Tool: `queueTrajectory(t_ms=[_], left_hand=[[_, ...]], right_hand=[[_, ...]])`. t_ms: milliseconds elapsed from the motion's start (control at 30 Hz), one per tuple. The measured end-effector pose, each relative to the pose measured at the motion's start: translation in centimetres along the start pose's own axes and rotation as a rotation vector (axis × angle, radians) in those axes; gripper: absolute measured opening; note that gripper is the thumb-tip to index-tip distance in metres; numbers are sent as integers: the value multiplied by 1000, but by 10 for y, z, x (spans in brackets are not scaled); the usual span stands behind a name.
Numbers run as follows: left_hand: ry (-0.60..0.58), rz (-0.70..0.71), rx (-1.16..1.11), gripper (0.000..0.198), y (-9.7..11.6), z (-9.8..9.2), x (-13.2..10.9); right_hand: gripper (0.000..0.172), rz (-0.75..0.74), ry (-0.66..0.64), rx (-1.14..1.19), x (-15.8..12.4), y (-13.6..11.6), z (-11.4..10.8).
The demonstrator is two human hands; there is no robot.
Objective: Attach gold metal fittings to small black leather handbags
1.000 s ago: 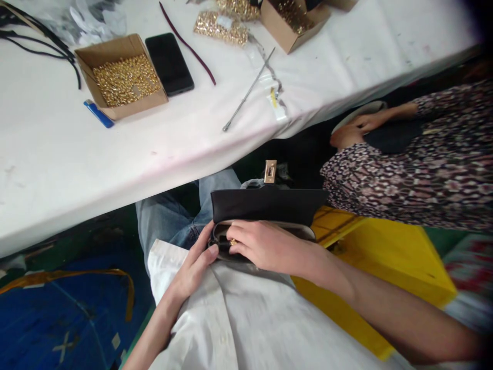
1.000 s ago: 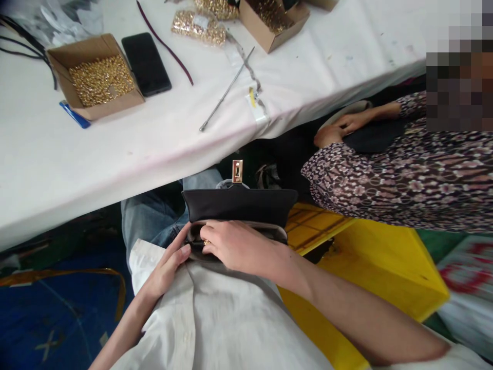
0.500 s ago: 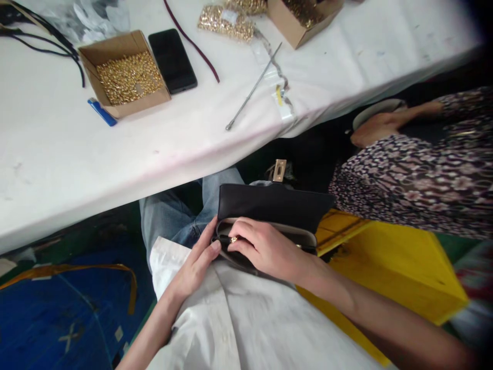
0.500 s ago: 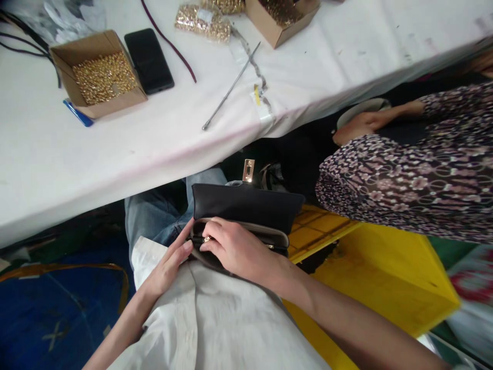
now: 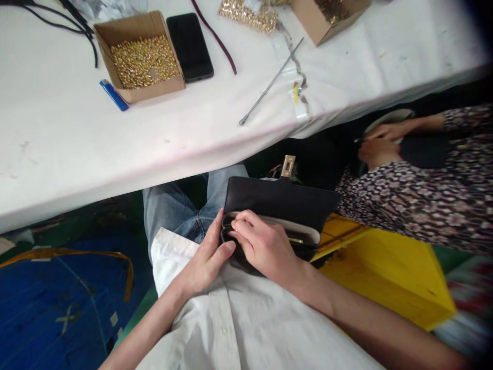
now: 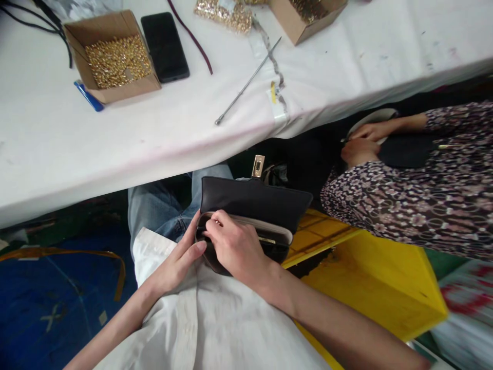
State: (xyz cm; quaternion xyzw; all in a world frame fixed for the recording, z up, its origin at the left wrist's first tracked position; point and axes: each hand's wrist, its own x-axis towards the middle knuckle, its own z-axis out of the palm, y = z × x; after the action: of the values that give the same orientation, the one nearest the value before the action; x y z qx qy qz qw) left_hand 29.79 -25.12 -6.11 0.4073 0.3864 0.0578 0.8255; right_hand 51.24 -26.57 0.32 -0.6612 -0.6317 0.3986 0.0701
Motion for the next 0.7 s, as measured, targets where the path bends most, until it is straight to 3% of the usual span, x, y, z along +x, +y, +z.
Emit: queueTrajectory(t_ms=[267, 567, 700], left_hand=[[50, 26, 66, 77, 1, 2, 5], [4, 70, 55, 81, 3, -3, 6], [3, 80, 21, 80, 0, -5, 4]], right_hand=[[22, 24, 30, 297, 1, 5, 1], [24, -65, 14, -58, 4, -2, 6], [15, -26, 24, 74, 6, 1, 8]])
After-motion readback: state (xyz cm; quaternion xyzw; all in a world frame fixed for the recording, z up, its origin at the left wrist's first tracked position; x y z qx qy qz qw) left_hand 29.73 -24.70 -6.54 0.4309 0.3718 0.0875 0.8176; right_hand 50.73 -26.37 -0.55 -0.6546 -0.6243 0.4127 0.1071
